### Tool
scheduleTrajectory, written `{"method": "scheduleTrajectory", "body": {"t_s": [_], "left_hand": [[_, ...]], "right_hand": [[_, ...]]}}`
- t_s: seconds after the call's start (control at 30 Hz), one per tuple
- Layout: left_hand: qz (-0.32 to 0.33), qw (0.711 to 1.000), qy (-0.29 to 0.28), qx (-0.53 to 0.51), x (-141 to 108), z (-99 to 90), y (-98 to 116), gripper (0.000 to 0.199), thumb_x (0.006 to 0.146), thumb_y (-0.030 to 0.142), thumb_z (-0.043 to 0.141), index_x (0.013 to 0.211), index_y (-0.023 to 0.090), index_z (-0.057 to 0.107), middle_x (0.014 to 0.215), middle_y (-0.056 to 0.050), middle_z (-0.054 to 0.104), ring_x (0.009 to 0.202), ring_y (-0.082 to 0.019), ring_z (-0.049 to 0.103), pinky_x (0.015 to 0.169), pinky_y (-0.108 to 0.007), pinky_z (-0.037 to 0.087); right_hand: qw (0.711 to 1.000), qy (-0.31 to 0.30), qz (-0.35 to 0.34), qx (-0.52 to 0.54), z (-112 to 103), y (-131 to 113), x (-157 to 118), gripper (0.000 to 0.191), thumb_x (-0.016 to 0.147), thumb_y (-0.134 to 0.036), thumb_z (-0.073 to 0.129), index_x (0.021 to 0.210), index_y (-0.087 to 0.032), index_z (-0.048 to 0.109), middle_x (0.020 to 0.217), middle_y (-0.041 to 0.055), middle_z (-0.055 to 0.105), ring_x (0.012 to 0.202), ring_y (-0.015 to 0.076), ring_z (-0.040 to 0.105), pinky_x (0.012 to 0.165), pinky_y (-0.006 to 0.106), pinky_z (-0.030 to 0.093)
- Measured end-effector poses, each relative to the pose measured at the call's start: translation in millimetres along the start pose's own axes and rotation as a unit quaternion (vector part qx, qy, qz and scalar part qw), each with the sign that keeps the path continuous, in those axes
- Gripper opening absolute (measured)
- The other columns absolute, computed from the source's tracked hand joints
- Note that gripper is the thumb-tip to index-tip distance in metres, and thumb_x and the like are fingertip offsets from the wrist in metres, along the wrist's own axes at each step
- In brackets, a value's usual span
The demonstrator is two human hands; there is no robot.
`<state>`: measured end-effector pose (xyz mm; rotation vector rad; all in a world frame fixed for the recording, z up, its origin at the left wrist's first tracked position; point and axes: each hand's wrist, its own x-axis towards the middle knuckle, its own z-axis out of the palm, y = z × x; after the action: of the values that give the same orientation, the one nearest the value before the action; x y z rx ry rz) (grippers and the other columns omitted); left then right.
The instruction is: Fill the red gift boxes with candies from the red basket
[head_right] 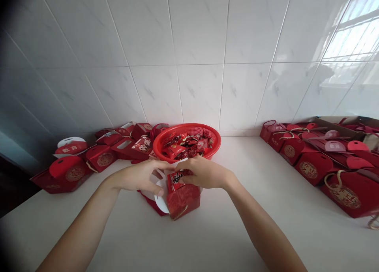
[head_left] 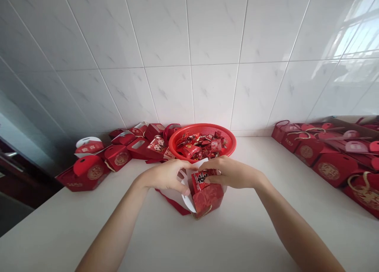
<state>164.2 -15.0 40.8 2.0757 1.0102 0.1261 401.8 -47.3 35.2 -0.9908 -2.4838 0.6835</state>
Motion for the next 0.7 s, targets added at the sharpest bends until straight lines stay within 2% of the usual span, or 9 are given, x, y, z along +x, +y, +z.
{"method": "scheduleTrajectory", "body": {"t_s": [0.17, 0.23, 0.3, 0.33, 0.4, 0.47, 0.5, 0.6, 0.7], "left_hand": [[0.011, 1.0, 0.001, 0.009, -2, 2.8, 4, 0.073, 0.063, 0.029, 0.079, 0.134, 0.027, 0.062, 0.113, -0.003, 0.074, 0.103, -0.026, 0.067, 0.09, -0.035, 0.051], [0.003, 1.0, 0.015, 0.018, -3, 2.6, 3, 0.075, 0.061, 0.033, 0.081, 0.134, 0.026, 0.062, 0.119, -0.006, 0.072, 0.105, -0.027, 0.066, 0.089, -0.035, 0.051], [-0.018, 0.999, 0.024, 0.03, -4, 2.6, 4, 0.078, 0.06, 0.037, 0.082, 0.134, 0.025, 0.062, 0.125, -0.009, 0.069, 0.107, -0.029, 0.065, 0.088, -0.036, 0.051], [-0.029, 0.999, 0.027, 0.035, -5, 2.9, 4, 0.079, 0.06, 0.038, 0.082, 0.135, 0.025, 0.061, 0.127, -0.009, 0.068, 0.108, -0.029, 0.065, 0.087, -0.036, 0.051], [-0.044, 0.998, 0.03, 0.041, -7, 4.5, 7, 0.08, 0.062, 0.039, 0.081, 0.137, 0.025, 0.059, 0.125, -0.009, 0.068, 0.107, -0.029, 0.064, 0.087, -0.035, 0.051], [-0.039, 0.998, 0.032, 0.045, -8, 7.1, 11, 0.074, 0.063, 0.036, 0.079, 0.134, 0.025, 0.061, 0.12, -0.006, 0.069, 0.105, -0.028, 0.065, 0.086, -0.033, 0.049], [-0.028, 0.998, 0.033, 0.046, -8, 8.7, 14, 0.07, 0.064, 0.034, 0.078, 0.131, 0.026, 0.063, 0.118, -0.005, 0.07, 0.104, -0.028, 0.065, 0.086, -0.032, 0.049], [0.014, 0.998, 0.035, 0.05, -8, 13.1, 19, 0.058, 0.065, 0.032, 0.076, 0.122, 0.027, 0.068, 0.108, -0.001, 0.072, 0.098, -0.026, 0.065, 0.082, -0.03, 0.048], [0.029, 0.998, 0.032, 0.048, -7, 15.6, 22, 0.055, 0.066, 0.03, 0.074, 0.121, 0.026, 0.068, 0.101, -0.001, 0.073, 0.091, -0.024, 0.065, 0.077, -0.03, 0.048]], "right_hand": [[0.999, 0.026, -0.024, 0.01, 8, 3, 4, 0.029, 0.087, -0.015, 0.06, 0.111, -0.026, 0.072, 0.098, 0.0029, 0.073, 0.079, 0.0175, 0.064, 0.067, 0.029, 0.046], [0.999, 0.044, -0.005, 0.028, 8, 2, 5, 0.026, 0.084, -0.016, 0.061, 0.108, -0.024, 0.07, 0.096, 0.004, 0.072, 0.076, 0.0179, 0.065, 0.065, 0.029, 0.047], [0.99, 0.088, 0.031, 0.105, 7, -2, 5, 0.018, 0.084, -0.02, 0.061, 0.102, -0.021, 0.066, 0.088, 0.0038, 0.07, 0.067, 0.0169, 0.065, 0.058, 0.029, 0.049], [0.978, 0.118, 0.047, 0.167, 6, -5, 5, 0.012, 0.085, -0.022, 0.059, 0.097, -0.02, 0.063, 0.085, 0.0031, 0.069, 0.063, 0.0164, 0.066, 0.055, 0.028, 0.05], [0.932, 0.187, 0.05, 0.306, 4, -13, 5, 0.006, 0.085, -0.026, 0.057, 0.086, -0.021, 0.054, 0.082, 0.0015, 0.067, 0.057, 0.0155, 0.067, 0.051, 0.028, 0.052], [0.883, 0.241, 0.03, 0.401, 6, -19, 6, 0.012, 0.083, -0.028, 0.057, 0.079, -0.021, 0.048, 0.08, 0.0, 0.065, 0.053, 0.0149, 0.067, 0.049, 0.028, 0.053], [0.869, 0.259, 0.021, 0.421, 8, -21, 7, 0.014, 0.082, -0.028, 0.058, 0.076, -0.022, 0.047, 0.077, -0.0009, 0.064, 0.052, 0.0147, 0.066, 0.048, 0.028, 0.053], [0.873, 0.299, 0.017, 0.384, 23, -19, 14, 0.013, 0.081, -0.027, 0.059, 0.074, -0.022, 0.049, 0.062, -0.004, 0.057, 0.047, 0.0131, 0.061, 0.045, 0.025, 0.049], [0.893, 0.382, -0.01, 0.239, 41, -11, 25, 0.008, 0.084, -0.025, 0.057, 0.077, -0.022, 0.054, 0.066, -0.0018, 0.058, 0.051, 0.0116, 0.055, 0.049, 0.025, 0.046]]}}
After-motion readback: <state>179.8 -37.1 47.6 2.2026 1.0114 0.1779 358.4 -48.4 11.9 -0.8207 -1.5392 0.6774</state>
